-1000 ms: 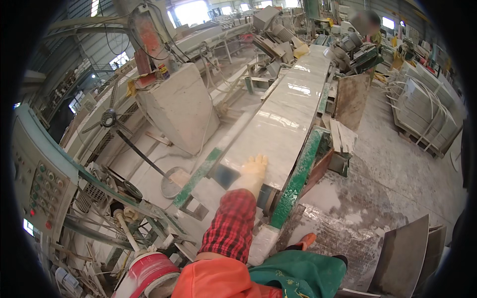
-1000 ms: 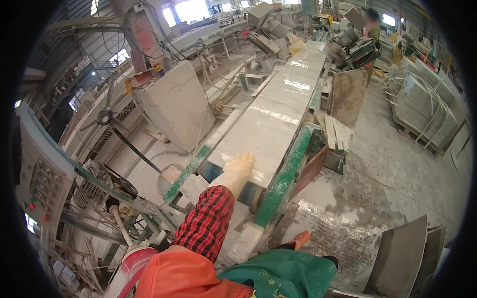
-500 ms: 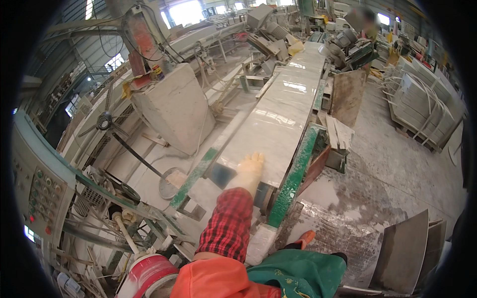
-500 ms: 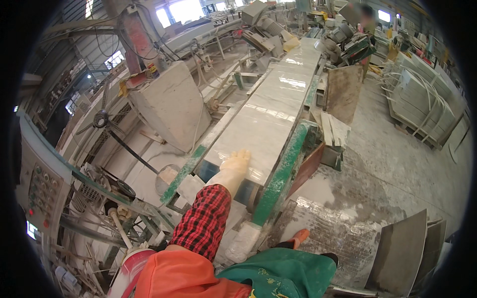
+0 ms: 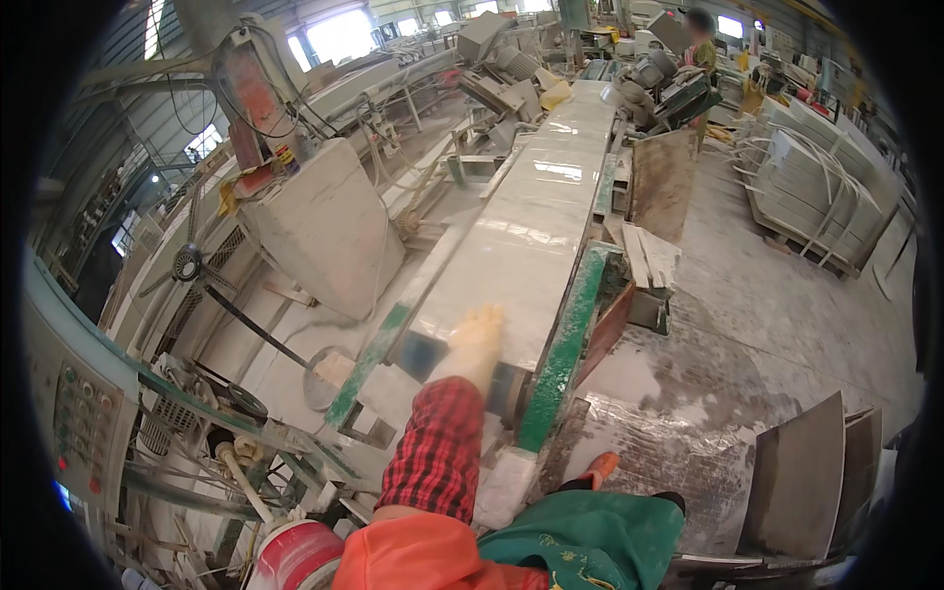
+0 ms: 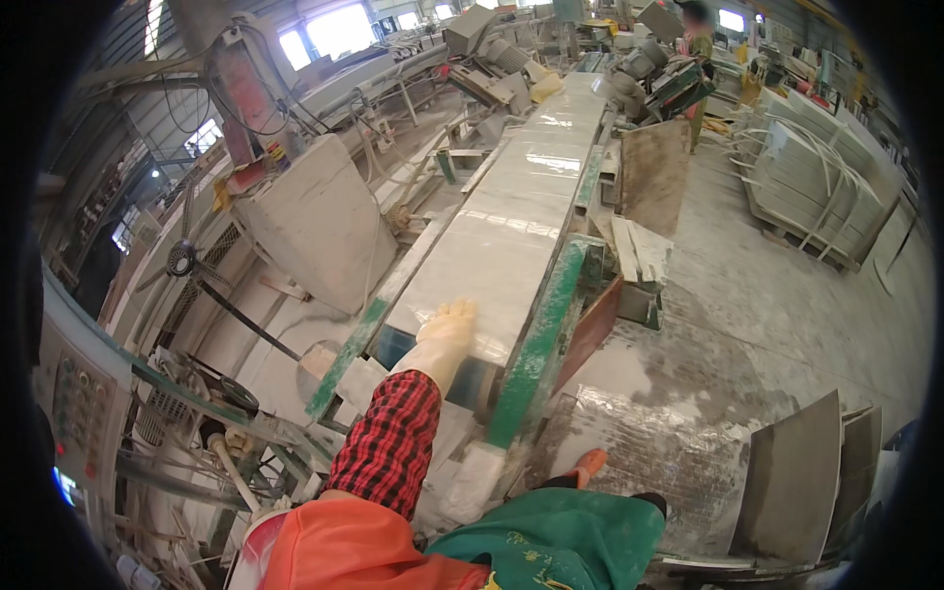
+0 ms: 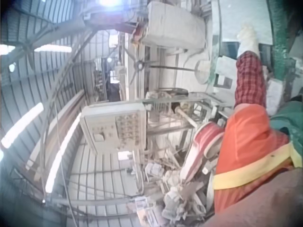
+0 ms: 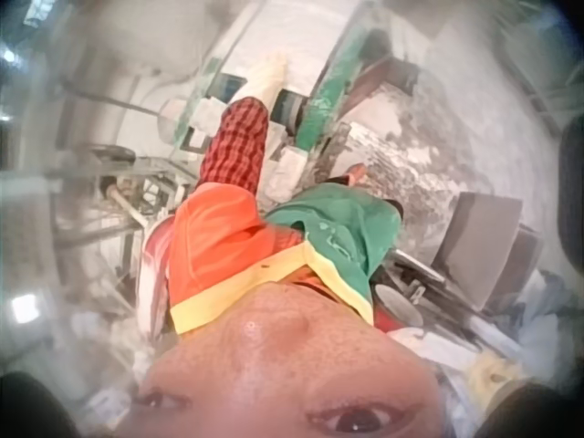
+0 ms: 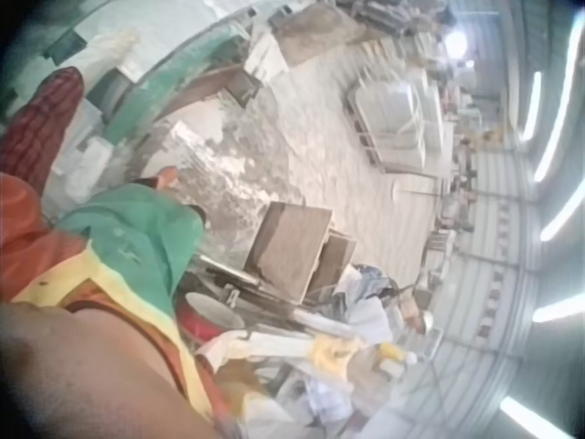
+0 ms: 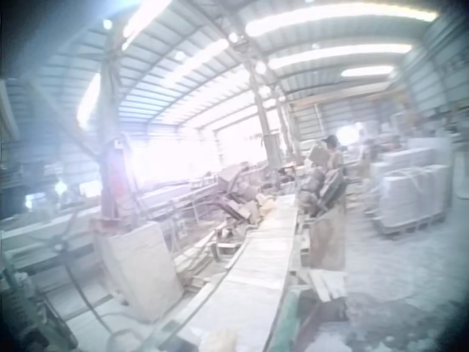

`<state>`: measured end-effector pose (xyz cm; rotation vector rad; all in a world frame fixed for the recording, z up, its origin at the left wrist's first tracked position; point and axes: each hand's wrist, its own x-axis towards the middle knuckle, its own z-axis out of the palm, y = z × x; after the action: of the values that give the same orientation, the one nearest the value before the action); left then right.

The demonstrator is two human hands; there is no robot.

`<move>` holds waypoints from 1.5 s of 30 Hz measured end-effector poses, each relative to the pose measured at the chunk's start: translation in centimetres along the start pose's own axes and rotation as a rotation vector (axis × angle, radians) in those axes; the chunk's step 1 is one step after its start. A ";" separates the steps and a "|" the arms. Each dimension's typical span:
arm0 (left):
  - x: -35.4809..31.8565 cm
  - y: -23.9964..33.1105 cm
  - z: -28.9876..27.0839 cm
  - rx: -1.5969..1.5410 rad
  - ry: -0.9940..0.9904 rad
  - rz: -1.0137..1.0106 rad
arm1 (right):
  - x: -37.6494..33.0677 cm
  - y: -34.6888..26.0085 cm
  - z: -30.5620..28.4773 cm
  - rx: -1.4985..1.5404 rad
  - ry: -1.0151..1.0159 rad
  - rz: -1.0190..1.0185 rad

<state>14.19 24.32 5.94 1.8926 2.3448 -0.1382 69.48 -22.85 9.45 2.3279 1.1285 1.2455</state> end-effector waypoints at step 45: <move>-3.1 -1.4 7.5 -0.147 0.479 0.175 | -7.3 11.7 22.9 1.183 -0.497 1.265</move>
<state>13.76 19.96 -1.00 2.2353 2.3503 0.5477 91.26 -33.31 -2.01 4.1446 -0.0387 -0.1560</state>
